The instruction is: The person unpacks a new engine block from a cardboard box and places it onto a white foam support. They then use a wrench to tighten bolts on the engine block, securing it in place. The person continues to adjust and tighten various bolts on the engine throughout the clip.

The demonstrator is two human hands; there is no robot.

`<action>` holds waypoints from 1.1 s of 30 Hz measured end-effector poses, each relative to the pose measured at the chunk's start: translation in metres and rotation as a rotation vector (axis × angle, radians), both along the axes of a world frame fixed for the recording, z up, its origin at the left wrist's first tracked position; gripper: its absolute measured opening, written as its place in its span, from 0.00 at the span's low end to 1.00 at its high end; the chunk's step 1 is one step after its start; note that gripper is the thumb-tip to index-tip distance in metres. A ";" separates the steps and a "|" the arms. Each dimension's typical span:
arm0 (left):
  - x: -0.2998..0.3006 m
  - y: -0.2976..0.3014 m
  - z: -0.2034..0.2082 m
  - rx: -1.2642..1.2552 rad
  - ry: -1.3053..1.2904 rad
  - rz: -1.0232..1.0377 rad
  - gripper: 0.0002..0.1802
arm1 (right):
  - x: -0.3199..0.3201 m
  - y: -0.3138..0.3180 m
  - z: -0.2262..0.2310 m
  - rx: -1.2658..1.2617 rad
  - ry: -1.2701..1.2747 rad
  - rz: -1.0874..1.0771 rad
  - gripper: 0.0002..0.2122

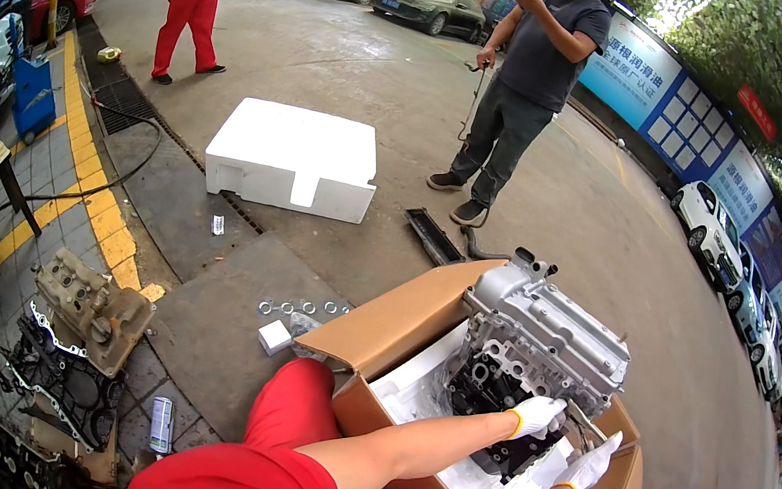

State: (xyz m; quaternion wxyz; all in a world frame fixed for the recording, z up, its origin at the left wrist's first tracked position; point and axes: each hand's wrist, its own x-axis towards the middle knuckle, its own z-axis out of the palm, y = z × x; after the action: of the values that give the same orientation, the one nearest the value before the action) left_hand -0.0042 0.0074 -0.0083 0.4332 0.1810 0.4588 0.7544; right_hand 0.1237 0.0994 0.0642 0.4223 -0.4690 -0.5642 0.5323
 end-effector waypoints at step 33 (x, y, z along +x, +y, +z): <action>0.018 -0.007 0.015 -0.124 0.288 0.094 0.27 | 0.011 -0.002 0.003 0.307 -0.145 0.019 0.34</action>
State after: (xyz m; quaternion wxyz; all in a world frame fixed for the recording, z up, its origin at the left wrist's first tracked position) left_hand 0.0136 0.0009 0.0072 0.3376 0.2386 0.5699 0.7102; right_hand 0.1346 0.0975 0.0668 0.4420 -0.4308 -0.6724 0.4085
